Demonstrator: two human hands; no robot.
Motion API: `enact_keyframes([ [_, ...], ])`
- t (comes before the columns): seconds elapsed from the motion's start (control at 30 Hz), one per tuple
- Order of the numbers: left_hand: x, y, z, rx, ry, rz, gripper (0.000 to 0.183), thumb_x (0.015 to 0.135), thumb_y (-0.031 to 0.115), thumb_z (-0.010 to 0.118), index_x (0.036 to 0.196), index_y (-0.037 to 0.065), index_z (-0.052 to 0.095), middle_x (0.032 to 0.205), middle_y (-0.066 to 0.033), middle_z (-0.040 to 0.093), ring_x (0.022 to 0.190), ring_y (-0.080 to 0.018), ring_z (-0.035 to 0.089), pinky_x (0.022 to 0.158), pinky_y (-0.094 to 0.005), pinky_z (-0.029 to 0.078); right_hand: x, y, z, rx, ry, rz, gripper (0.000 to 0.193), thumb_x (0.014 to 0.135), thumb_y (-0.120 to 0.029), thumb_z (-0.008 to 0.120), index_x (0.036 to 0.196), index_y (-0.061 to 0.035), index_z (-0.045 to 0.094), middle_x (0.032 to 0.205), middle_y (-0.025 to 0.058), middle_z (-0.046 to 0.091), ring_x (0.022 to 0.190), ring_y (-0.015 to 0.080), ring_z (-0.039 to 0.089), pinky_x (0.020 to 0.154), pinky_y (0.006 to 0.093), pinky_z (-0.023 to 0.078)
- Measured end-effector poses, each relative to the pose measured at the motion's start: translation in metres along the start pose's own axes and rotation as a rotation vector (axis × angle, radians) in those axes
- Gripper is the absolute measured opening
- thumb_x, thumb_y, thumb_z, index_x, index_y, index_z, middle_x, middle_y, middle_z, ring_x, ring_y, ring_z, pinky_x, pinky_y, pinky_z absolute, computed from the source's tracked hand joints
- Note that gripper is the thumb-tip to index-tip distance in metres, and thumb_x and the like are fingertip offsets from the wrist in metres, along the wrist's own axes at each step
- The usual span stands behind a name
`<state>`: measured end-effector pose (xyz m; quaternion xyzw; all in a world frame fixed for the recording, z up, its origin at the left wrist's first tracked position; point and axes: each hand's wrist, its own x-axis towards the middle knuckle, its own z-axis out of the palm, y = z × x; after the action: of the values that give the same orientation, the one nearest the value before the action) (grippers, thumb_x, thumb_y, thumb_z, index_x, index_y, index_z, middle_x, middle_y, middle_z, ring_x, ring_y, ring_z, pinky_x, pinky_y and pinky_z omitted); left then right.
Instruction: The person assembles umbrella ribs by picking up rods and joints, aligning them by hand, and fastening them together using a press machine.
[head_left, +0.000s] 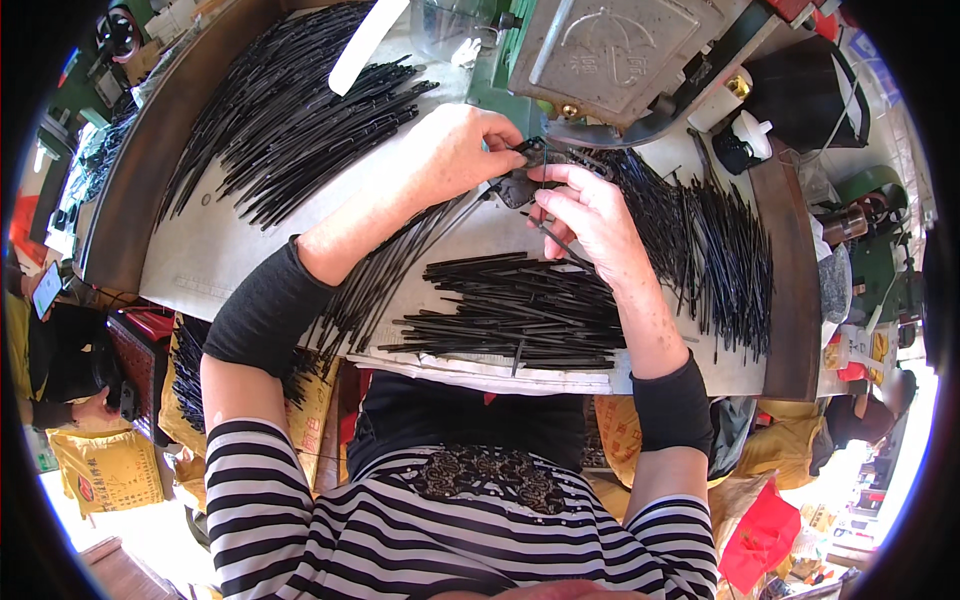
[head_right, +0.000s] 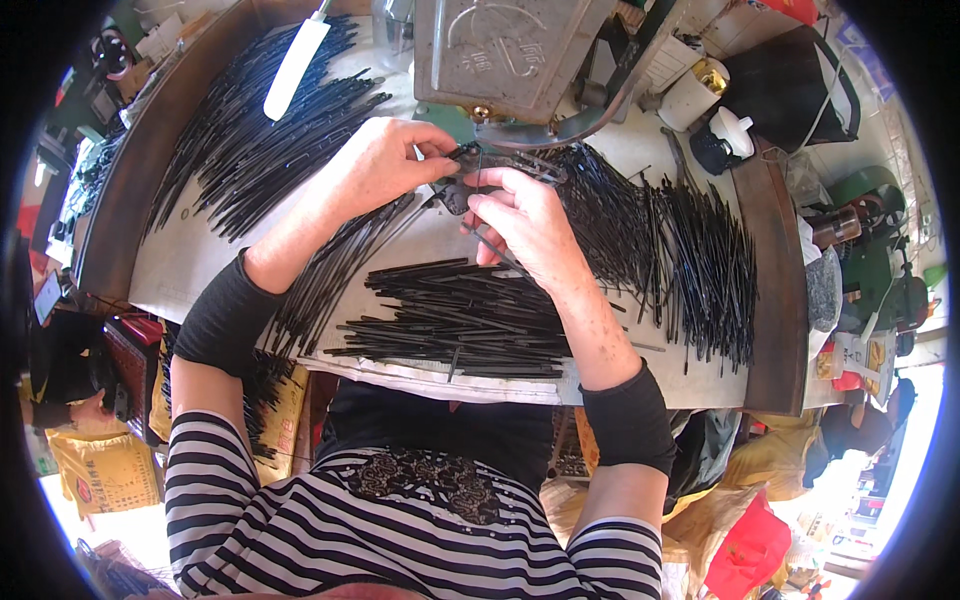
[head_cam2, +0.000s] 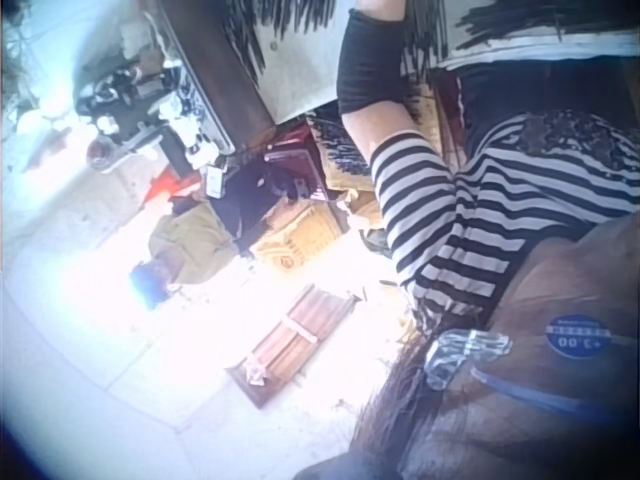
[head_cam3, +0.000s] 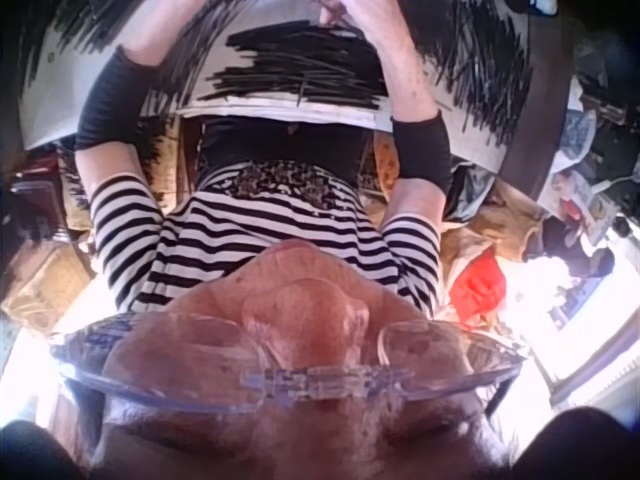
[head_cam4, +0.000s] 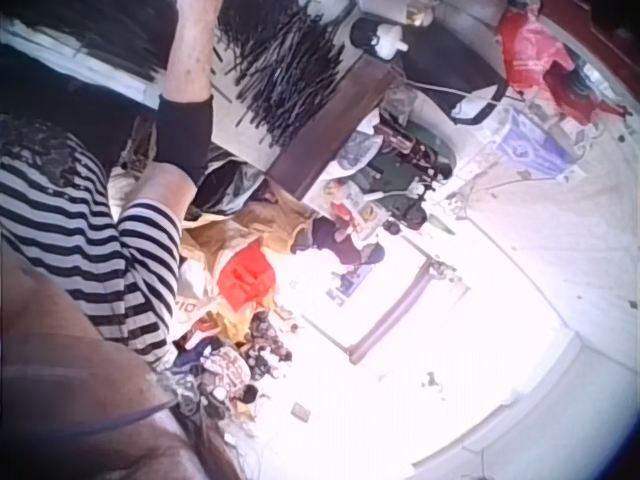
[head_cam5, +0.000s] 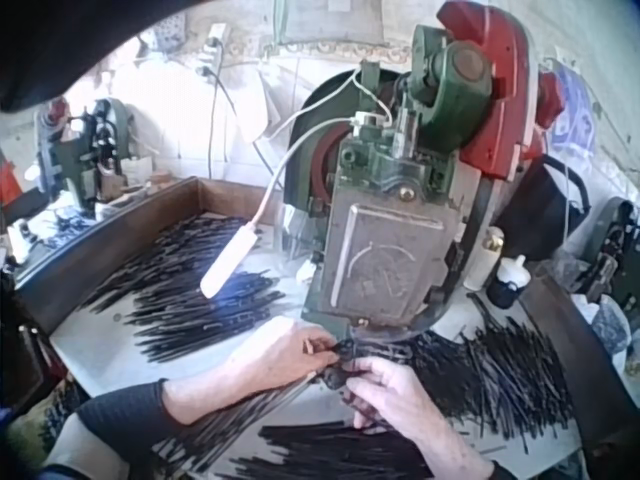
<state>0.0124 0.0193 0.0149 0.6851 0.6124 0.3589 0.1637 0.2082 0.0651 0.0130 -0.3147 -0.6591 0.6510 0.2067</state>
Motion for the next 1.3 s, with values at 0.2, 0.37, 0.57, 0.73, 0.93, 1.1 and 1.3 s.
enact_keyframes([
  [0.2, 0.0, 0.001, 0.0, -0.038, -0.012, -0.024, 0.031, 0.077, 0.022, 0.067, 0.099, 0.001, 0.064, 0.079, -0.0111, 0.067, 0.065, -0.0154, 0.062, 0.062, -0.027, 0.049, -0.001, 0.0, -0.001, 0.016, -0.006, -0.007, 0.034, 0.086, -0.013, 0.053, 0.115, 0.0051, 0.051, 0.077, 0.0107, 0.059, 0.048, 0.0099, 0.053, 0.043, 0.02, 0.043],
  [0.37, -0.001, 0.002, -0.002, -0.04, -0.006, -0.034, 0.031, 0.077, 0.022, 0.067, 0.1, 0.001, 0.064, 0.078, -0.0107, 0.067, 0.065, -0.0143, 0.061, 0.061, -0.0267, 0.049, -0.002, -0.002, 0.0, 0.027, -0.013, -0.016, 0.034, 0.086, -0.013, 0.053, 0.114, 0.0059, 0.051, 0.077, 0.0111, 0.059, 0.048, 0.0095, 0.053, 0.043, 0.0196, 0.043],
  [0.57, 0.0, 0.001, 0.0, -0.044, 0.0, -0.02, 0.03, 0.078, 0.021, 0.067, 0.099, 0.0, 0.064, 0.076, -0.0094, 0.066, 0.063, -0.0129, 0.06, 0.06, -0.0262, 0.048, -0.001, -0.001, -0.001, 0.025, -0.003, 0.006, 0.035, 0.086, -0.013, 0.054, 0.115, 0.0057, 0.051, 0.077, 0.0109, 0.059, 0.048, 0.0094, 0.053, 0.043, 0.0196, 0.043],
  [0.73, 0.002, -0.003, -0.002, -0.218, -0.077, -0.077, 0.03, 0.081, 0.024, 0.065, 0.095, -0.002, 0.065, 0.064, -0.0053, 0.062, 0.054, -0.0088, 0.055, 0.052, -0.023, 0.044, -0.002, -0.003, -0.001, 0.014, -0.023, 0.021, 0.036, 0.086, -0.014, 0.054, 0.116, 0.0056, 0.05, 0.077, 0.0105, 0.059, 0.047, 0.0087, 0.053, 0.042, 0.0191, 0.042],
  [0.93, 0.001, -0.004, -0.004, -0.521, -0.277, -0.299, 0.03, 0.085, 0.031, 0.061, 0.088, 0.001, 0.067, 0.054, 0.0003, 0.054, 0.042, -0.0042, 0.046, 0.037, -0.0192, 0.032, -0.002, 0.001, -0.004, 0.071, -0.045, 0.048, 0.035, 0.086, -0.014, 0.054, 0.115, 0.006, 0.049, 0.077, 0.0106, 0.06, 0.047, 0.0097, 0.054, 0.043, 0.0199, 0.043],
  [1.1, 0.002, -0.005, -0.005, -0.493, -0.282, -0.255, 0.03, 0.085, 0.029, 0.061, 0.09, 0.0, 0.066, 0.054, -0.0002, 0.054, 0.042, -0.005, 0.047, 0.038, -0.0196, 0.035, -0.006, -0.001, 0.003, 0.126, -0.207, 0.072, 0.035, 0.089, -0.019, 0.055, 0.114, 0.0054, 0.051, 0.075, 0.0085, 0.061, 0.046, 0.0082, 0.053, 0.041, 0.0185, 0.04],
  [1.3, -0.004, 0.011, -0.007, -0.382, -0.331, -0.199, 0.032, 0.085, 0.029, 0.061, 0.094, -0.001, 0.065, 0.062, -0.0015, 0.06, 0.046, -0.0045, 0.05, 0.041, -0.0187, 0.038, -0.006, 0.002, 0.002, -0.02, -0.299, 0.091, 0.027, 0.089, -0.018, 0.056, 0.104, 0.0052, 0.058, 0.063, 0.0012, 0.055, 0.044, 0.0044, 0.047, 0.041, 0.0179, 0.037],
])
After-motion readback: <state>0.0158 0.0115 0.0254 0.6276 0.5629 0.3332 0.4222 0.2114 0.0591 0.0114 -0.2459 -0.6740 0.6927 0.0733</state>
